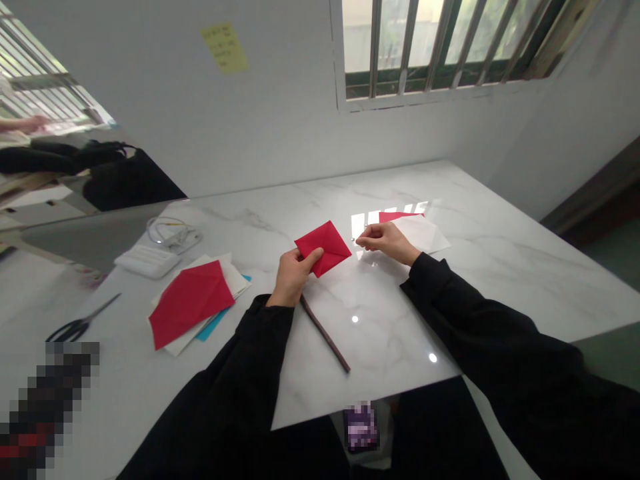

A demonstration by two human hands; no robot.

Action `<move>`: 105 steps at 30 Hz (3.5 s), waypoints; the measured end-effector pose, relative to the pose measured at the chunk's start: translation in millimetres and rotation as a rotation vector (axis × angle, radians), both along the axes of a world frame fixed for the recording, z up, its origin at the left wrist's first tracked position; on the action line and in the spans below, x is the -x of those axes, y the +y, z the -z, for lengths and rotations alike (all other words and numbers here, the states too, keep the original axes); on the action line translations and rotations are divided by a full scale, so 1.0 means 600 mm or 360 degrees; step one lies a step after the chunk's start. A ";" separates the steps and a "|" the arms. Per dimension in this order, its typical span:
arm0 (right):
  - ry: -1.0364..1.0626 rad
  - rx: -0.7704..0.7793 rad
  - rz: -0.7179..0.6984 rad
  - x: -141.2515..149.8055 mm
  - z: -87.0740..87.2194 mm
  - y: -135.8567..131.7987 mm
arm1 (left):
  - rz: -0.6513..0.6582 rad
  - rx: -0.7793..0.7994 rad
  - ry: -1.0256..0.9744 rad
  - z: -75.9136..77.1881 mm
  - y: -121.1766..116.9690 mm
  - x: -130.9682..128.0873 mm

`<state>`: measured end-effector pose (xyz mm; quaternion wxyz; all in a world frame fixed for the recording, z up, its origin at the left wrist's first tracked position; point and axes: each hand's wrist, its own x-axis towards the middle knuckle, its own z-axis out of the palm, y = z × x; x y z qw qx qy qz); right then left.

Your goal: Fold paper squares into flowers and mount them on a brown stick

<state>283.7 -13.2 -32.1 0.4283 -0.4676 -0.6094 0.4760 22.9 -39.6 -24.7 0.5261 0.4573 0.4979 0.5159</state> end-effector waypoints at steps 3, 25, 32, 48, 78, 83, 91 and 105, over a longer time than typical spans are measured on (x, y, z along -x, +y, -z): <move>0.0036 0.0039 0.0031 0.000 -0.001 -0.004 | 0.0005 -0.0004 0.0004 0.000 -0.001 0.000; 0.0590 0.0342 0.0038 0.001 -0.010 -0.009 | 0.0070 -0.0018 0.0181 0.013 0.004 0.005; 0.0361 0.0290 -0.0301 0.009 -0.015 -0.024 | 0.0110 -0.0072 0.0283 0.013 0.005 0.005; 0.0052 -0.0155 -0.0423 0.050 -0.005 -0.035 | 0.0353 -0.0028 0.0302 -0.001 -0.013 -0.001; -0.0285 -0.0495 -0.0155 0.067 0.004 -0.048 | 0.0478 -0.0009 0.0265 0.003 -0.012 -0.002; -0.0240 -0.0510 -0.0170 0.069 0.003 -0.048 | 0.0467 0.0008 0.0210 0.007 -0.010 -0.003; -0.0227 -0.0473 -0.0159 0.071 0.003 -0.051 | 0.0462 -0.0020 0.0174 0.003 -0.012 -0.007; -0.0130 -0.0444 -0.0106 0.080 0.010 -0.051 | 0.0410 -0.0074 0.0217 0.001 -0.019 -0.010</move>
